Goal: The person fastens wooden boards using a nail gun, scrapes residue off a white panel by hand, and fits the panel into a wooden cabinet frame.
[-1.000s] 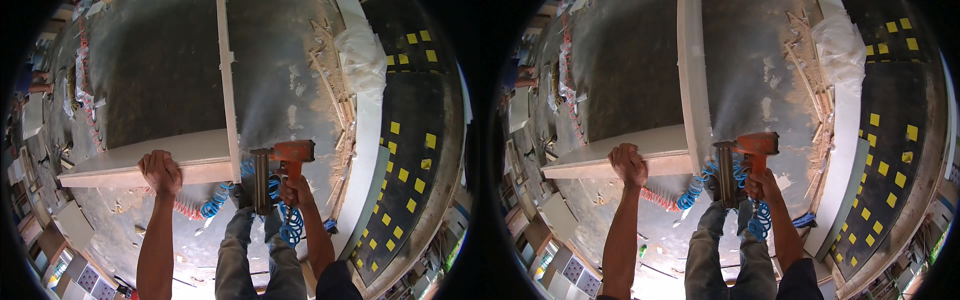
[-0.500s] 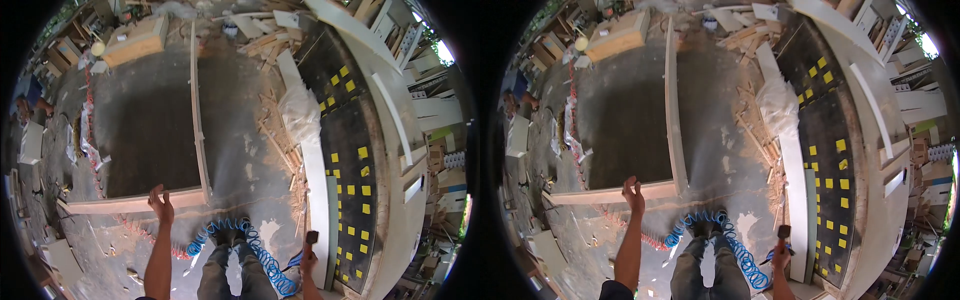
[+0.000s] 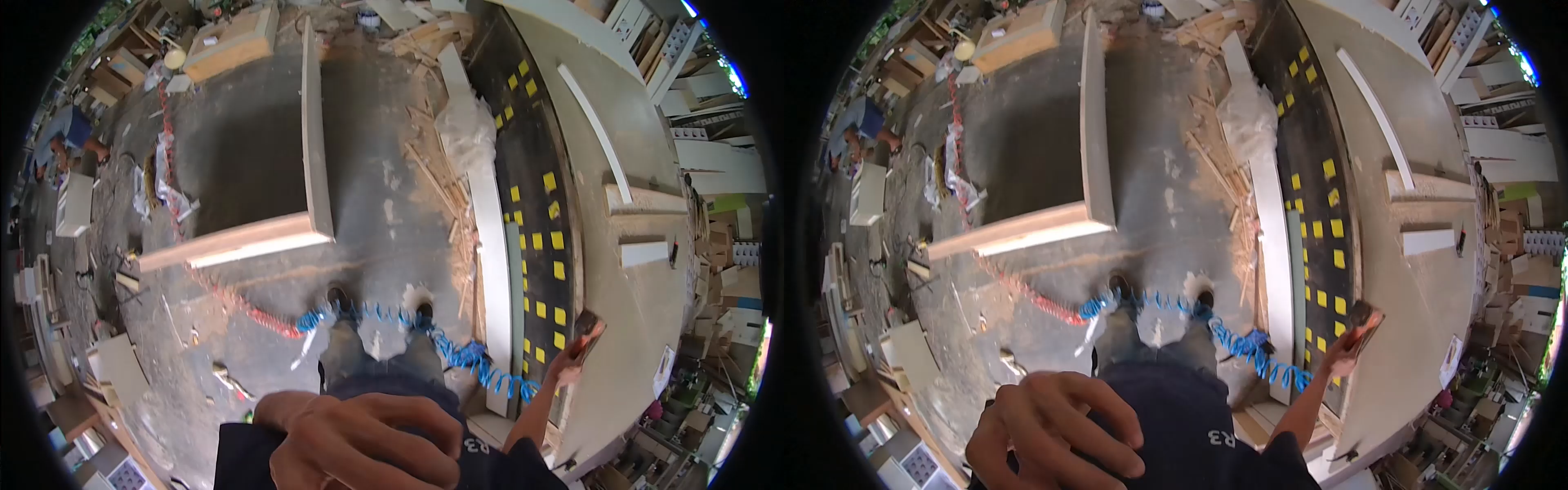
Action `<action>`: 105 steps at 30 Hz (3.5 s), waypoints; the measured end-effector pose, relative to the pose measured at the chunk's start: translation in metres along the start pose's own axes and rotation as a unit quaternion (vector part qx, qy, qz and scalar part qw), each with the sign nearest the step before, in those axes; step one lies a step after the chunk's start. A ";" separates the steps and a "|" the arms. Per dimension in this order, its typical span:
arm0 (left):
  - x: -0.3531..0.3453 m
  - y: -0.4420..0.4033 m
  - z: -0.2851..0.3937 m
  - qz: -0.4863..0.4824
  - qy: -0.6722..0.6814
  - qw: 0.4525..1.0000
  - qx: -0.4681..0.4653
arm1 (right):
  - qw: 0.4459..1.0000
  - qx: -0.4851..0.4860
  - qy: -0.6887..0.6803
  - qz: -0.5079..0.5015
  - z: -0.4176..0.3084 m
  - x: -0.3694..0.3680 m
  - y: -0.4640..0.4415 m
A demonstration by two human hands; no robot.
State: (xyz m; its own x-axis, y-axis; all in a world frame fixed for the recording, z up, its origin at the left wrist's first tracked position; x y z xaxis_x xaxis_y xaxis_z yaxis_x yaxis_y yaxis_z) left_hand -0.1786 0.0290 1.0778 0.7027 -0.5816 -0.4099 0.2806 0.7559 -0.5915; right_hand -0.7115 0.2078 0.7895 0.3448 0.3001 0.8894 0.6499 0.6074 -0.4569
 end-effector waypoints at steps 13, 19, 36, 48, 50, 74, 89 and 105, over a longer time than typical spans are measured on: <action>-0.195 0.008 -0.047 0.087 -0.066 0.973 -0.201 | 0.992 0.046 0.052 -0.108 0.180 -0.113 -0.114; -0.231 -0.004 -0.048 0.134 -0.045 0.988 -0.068 | 0.986 0.009 0.084 -0.143 0.192 -0.121 -0.117; -0.199 0.044 -0.035 0.191 -0.221 0.949 -0.122 | 0.990 -0.008 0.137 -0.027 0.147 -0.094 -0.137; 0.055 0.354 -0.139 0.655 -0.208 0.653 0.319 | 0.803 0.502 -0.317 0.057 -0.168 -0.105 -0.043; 0.081 0.405 -0.145 0.684 -0.185 0.617 0.342 | 0.752 0.517 -0.372 -0.169 -0.243 -0.091 0.011; 0.629 0.549 -0.213 0.785 0.153 0.425 0.424 | 0.538 0.782 -0.097 -0.300 -0.756 -0.178 0.430; 0.565 0.571 -0.294 0.784 0.141 0.501 0.339 | 0.521 0.759 -0.059 -0.385 -0.689 -0.180 0.388; 0.458 0.517 -0.360 0.737 0.216 0.494 0.408 | 0.551 0.729 -0.004 -0.407 -0.596 -0.211 0.309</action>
State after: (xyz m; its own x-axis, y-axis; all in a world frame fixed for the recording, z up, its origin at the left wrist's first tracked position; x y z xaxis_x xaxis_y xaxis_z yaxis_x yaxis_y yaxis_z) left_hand 0.0532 0.0457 0.3345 0.3815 0.9043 -0.1917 -0.0330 0.2206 0.9748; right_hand -0.1796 -0.1060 0.4522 0.3341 -0.5077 0.7941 -0.6494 0.4866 0.5843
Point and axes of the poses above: each hand's wrist, its own y-axis away from the middle knuckle, its own x-axis out of the back of the hand, z = x × y, the point moved 6 cm from there along -y, towards the middle knuckle, and after that the axes turned 12 degrees about x, right-handed, at the moved point
